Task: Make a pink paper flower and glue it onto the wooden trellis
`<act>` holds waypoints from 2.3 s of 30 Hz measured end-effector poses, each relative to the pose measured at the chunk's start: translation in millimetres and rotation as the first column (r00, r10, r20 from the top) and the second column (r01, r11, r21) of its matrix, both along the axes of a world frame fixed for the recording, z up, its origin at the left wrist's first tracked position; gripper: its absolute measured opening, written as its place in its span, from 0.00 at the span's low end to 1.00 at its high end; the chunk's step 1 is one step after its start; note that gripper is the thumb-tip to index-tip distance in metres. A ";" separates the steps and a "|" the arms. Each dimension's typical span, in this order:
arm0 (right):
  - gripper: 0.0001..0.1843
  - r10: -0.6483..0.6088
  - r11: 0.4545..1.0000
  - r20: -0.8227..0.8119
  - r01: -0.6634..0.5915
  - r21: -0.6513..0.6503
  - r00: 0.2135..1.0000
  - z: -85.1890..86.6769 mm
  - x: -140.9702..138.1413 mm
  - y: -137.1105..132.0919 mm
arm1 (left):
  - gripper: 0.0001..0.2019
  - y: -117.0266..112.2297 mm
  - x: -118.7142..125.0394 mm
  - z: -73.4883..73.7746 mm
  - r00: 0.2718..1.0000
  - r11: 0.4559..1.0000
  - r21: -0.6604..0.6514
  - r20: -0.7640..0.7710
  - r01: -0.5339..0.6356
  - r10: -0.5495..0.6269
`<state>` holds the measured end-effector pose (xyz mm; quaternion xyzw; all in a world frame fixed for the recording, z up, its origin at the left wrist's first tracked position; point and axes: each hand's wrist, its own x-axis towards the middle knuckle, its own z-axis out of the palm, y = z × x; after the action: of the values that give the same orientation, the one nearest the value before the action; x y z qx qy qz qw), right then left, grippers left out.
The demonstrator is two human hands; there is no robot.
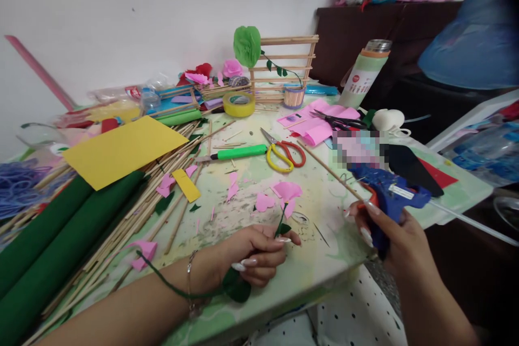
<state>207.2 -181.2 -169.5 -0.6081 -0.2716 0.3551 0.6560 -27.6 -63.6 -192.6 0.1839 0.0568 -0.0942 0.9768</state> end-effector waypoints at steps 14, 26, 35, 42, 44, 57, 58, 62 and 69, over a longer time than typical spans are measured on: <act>0.10 0.014 0.987 0.383 0.049 -0.153 0.924 -16.2 -39.5 -14.1 | 0.08 1.7 2.4 7.7 0.999 1.000 -0.029 -0.053 -0.001 -0.001; 0.07 0.042 0.986 0.472 0.039 -0.161 0.881 -11.2 -41.6 -6.7 | 0.10 0.7 2.8 8.8 0.997 0.999 -0.026 -0.066 -0.033 0.031; 0.08 0.053 0.980 0.518 0.055 -0.191 0.854 -9.6 -41.4 -3.5 | 0.11 0.5 2.1 7.6 0.995 0.999 -0.006 -0.089 -0.038 0.037; 0.10 0.053 0.980 0.542 0.060 -0.188 0.838 -15.2 -39.0 -4.0 | 0.11 1.3 2.5 8.2 0.995 0.999 -0.015 -0.100 -0.033 0.031; 0.10 0.043 0.982 0.563 0.070 -0.177 0.825 -15.6 -39.1 -4.0 | 0.11 1.9 2.8 8.2 0.995 0.999 -0.019 -0.095 -0.028 0.026; 0.08 0.037 0.984 0.571 0.070 -0.165 0.820 -12.6 -41.6 -2.8 | 0.12 1.5 2.3 7.4 0.997 0.999 -0.021 -0.067 -0.028 0.027; 0.08 0.043 0.984 0.576 0.066 -0.167 0.816 -12.5 -41.6 -3.1 | 0.12 1.4 2.5 7.7 0.997 0.999 -0.021 -0.067 -0.029 0.028; 0.08 0.062 0.986 0.600 0.044 -0.160 0.797 -14.1 -41.3 -3.6 | 0.11 1.2 3.7 8.5 0.997 0.999 -0.026 -0.069 -0.034 0.032; 0.10 0.107 0.977 0.595 0.027 -0.212 0.796 -17.3 -38.2 -3.0 | 0.10 0.9 3.5 9.2 0.997 0.999 -0.015 -0.070 -0.028 0.027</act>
<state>169.0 -184.1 -186.8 -0.7489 -0.4404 0.1835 0.4599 -24.1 -62.7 -183.4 0.1719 0.0928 -0.0877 0.9768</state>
